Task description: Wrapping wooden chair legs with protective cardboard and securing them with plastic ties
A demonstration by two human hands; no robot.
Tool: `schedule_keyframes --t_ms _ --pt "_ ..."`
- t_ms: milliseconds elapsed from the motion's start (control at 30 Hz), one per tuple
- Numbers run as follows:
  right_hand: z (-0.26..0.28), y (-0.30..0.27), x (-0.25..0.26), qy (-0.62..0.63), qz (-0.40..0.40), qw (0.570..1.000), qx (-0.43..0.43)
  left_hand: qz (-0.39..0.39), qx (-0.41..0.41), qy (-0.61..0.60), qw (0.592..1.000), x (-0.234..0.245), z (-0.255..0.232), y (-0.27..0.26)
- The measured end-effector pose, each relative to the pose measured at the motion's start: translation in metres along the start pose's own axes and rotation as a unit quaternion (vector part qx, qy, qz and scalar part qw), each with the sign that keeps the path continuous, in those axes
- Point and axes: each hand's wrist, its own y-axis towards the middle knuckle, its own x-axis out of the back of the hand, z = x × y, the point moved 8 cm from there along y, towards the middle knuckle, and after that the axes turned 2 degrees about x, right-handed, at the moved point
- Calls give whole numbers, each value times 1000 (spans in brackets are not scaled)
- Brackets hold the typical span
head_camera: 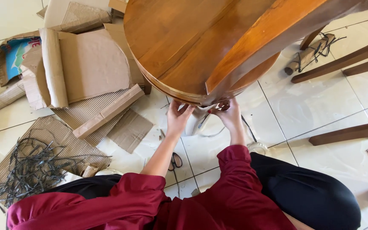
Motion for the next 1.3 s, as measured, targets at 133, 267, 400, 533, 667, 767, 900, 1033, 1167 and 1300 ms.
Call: schedule_keyframes --t_ms 133,267,400,533,667,767,900,1033,1167,1300 --pt "-16 -1 -5 -35 -22 999 26 -36 -3 48 998 -4 -20 -10" --pt "25 -15 -14 -141 48 988 33 -13 -38 175 984 -28 -72 -21" --pt "48 -18 -25 -57 93 993 38 34 11 15 999 -48 -107 -38" --pt "-20 -6 -39 -3 65 997 43 7 16 69 997 -28 -90 -31" --pt "-31 -11 -64 77 45 994 66 -25 1 68 997 -17 -102 -31" --pt "-10 -28 -80 92 44 992 71 -41 -5 66 997 -5 -108 -30" --pt "-3 -43 -93 103 40 991 75 -48 3 69 996 10 -105 -29" --pt "-7 -43 -92 93 44 992 74 -48 5 59 997 21 -98 -27" --pt "-20 -28 -88 130 114 985 30 21 -5 113 993 19 -107 -28" --pt "38 -52 -49 137 169 965 -148 106 -55 211 970 55 -57 1"
